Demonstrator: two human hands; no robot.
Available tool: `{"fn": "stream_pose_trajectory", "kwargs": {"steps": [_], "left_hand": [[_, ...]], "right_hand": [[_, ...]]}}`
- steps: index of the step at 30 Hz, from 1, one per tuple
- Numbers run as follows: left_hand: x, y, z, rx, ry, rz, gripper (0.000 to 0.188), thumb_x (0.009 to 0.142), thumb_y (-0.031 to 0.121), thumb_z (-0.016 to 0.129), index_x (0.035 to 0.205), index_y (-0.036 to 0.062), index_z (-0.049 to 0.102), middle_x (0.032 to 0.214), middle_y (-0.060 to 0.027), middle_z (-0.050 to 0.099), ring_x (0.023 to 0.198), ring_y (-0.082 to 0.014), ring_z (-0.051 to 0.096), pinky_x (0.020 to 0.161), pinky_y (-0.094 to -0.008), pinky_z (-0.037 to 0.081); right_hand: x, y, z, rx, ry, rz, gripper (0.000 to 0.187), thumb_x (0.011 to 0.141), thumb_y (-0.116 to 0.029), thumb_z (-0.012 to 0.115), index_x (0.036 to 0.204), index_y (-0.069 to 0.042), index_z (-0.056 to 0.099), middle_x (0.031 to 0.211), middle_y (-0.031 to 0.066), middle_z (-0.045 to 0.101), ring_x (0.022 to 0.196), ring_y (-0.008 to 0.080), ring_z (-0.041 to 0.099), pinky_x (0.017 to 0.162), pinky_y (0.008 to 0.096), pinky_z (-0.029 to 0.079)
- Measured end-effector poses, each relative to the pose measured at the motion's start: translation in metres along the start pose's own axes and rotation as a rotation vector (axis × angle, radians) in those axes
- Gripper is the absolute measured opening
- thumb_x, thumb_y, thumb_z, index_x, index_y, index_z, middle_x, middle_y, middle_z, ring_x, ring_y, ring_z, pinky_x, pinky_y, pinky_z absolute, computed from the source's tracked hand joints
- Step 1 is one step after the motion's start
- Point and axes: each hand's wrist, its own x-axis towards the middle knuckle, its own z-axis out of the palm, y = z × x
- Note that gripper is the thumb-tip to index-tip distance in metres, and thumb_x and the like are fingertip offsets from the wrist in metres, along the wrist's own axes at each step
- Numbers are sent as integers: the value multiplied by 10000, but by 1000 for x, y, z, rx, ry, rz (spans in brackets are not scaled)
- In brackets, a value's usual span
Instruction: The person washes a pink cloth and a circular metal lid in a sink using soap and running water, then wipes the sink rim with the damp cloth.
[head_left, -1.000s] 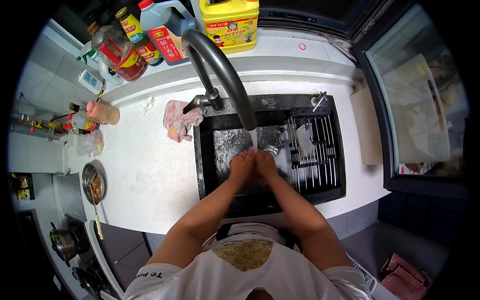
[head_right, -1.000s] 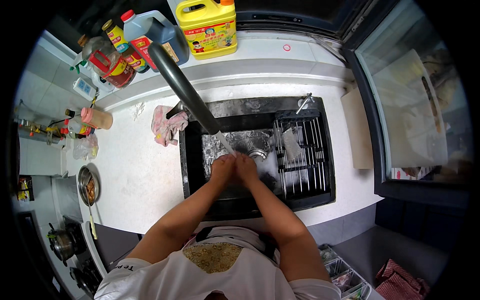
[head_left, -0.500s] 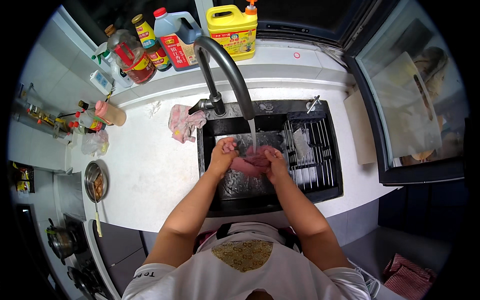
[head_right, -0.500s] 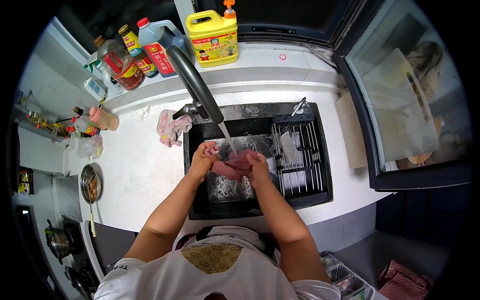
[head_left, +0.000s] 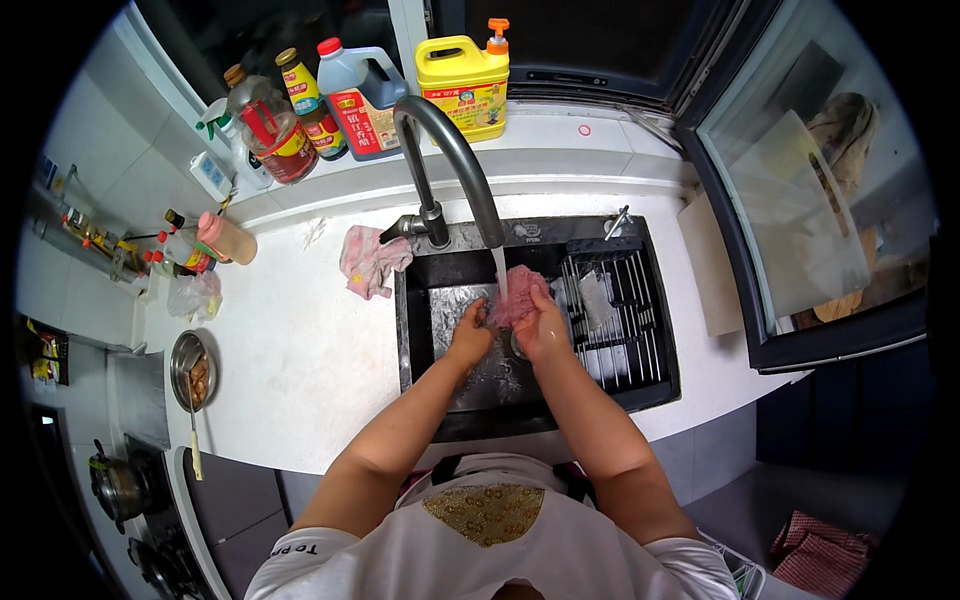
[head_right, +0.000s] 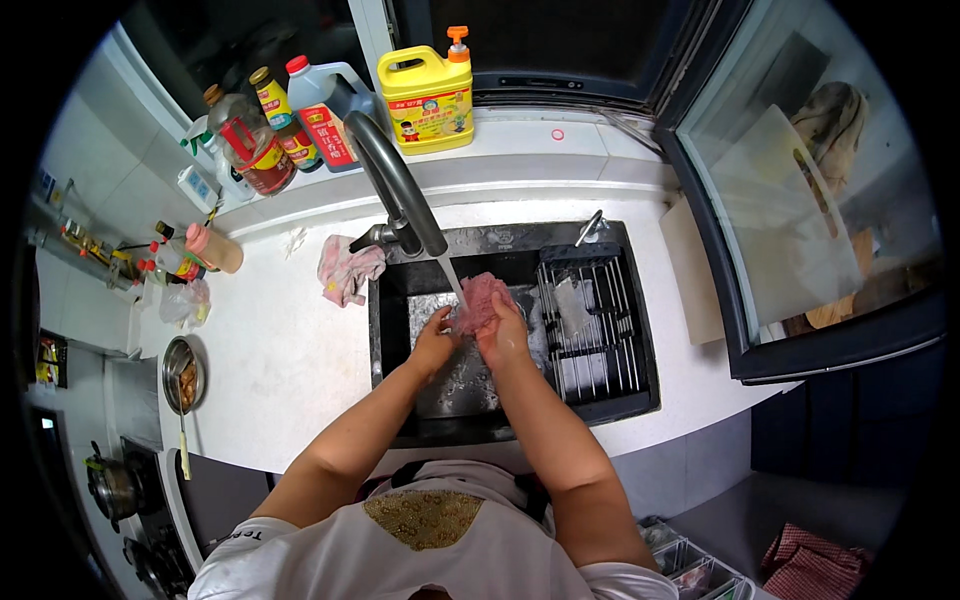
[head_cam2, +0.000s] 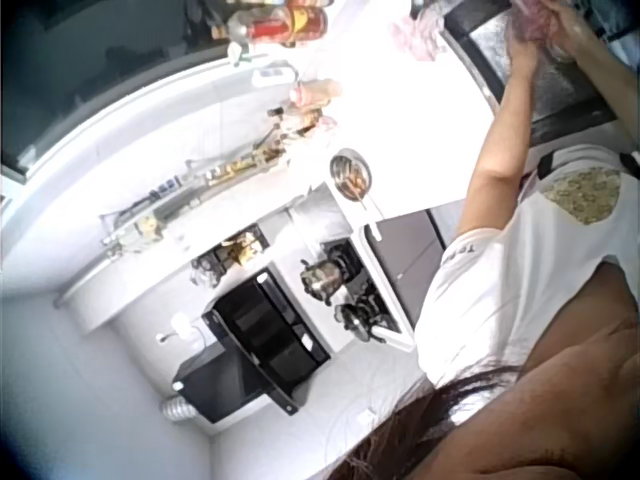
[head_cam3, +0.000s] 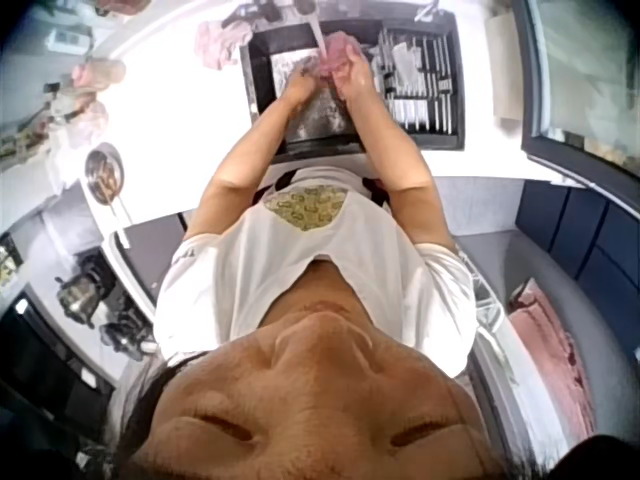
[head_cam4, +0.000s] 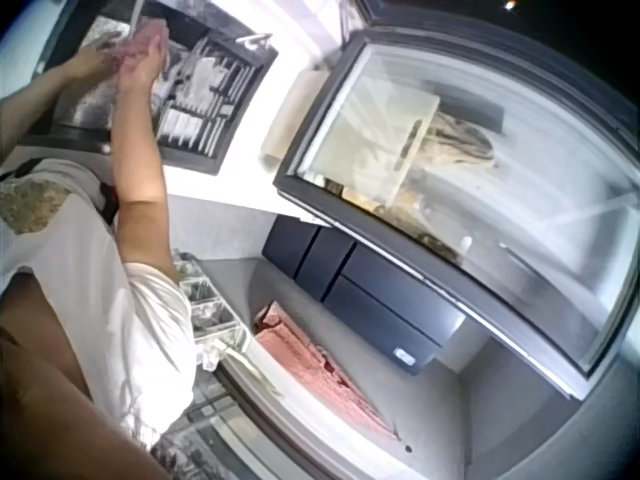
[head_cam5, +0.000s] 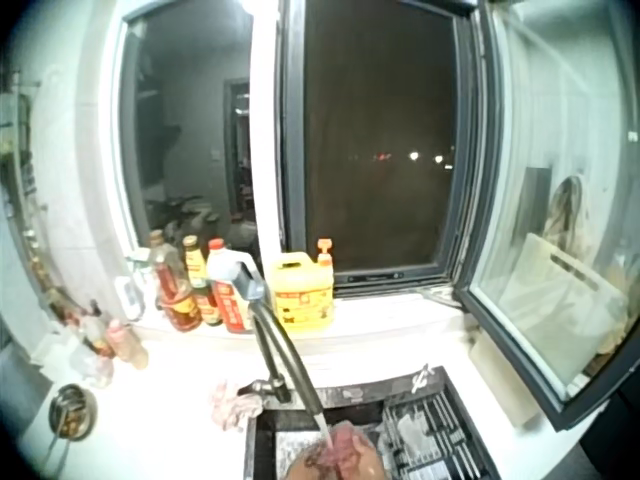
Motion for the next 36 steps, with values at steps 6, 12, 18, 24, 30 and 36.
{"fn": "stream_pose_trajectory", "kwargs": {"steps": [6, 12, 18, 24, 30, 36], "left_hand": [[2, 50, 2, -919, -223, -591, 508, 859, 494, 425, 1180, 107, 497, 1140, -89, 541, 1069, -258, 499, 965, -485, 339], [27, 18, -1, -924, -58, -487, 344, 872, 310, 440, 1126, 96, 531, 1156, -100, 548, 1058, -293, 535, 902, -465, 436], [15, 14, 8, -1042, -312, -469, 363, 833, 233, 446, 1121, 26, 521, 1144, -140, 557, 1053, -316, 535, 924, -466, 419], [0, 26, 1, -891, -331, -571, 443, 845, 380, 452, 1145, 60, 517, 1159, -132, 548, 1041, -297, 543, 933, -458, 399], [-13, 53, -9, -976, -351, -652, 468, 863, 476, 446, 1143, 107, 513, 1119, -106, 562, 999, -263, 562, 850, -460, 447], [23, 6, 15, -946, -130, -261, 315, 896, 379, 476, 995, 92, 564, 938, -63, 598, 847, -184, 590, 733, -315, 481]], "right_hand": [[-3, -2, 10, 54, -115, 77, 261, 877, -114, 504, 1136, -86, 496, 1163, 101, 548, 1083, 268, 522, 947, 427, 400], [17, 0, -32, -437, -19, -23, 303, 847, -152, 579, 1126, -62, 502, 1116, 57, 565, 1031, 218, 541, 900, 387, 430], [9, 8, -45, -295, -59, 358, 425, 885, -438, 486, 1111, -80, 521, 1067, 65, 575, 964, 210, 563, 854, 354, 456], [23, 8, -45, -286, 24, 147, 239, 820, -219, 622, 969, -41, 564, 969, 74, 604, 898, 177, 580, 797, 332, 478], [27, 23, -49, -841, -106, -108, 187, 799, -119, 633, 950, -26, 573, 949, 63, 614, 875, 129, 578, 769, 271, 473], [37, 39, -58, -905, 43, -499, 263, 803, -230, 644, 925, -1, 597, 819, 57, 623, 776, 142, 583, 689, 268, 463]]}}
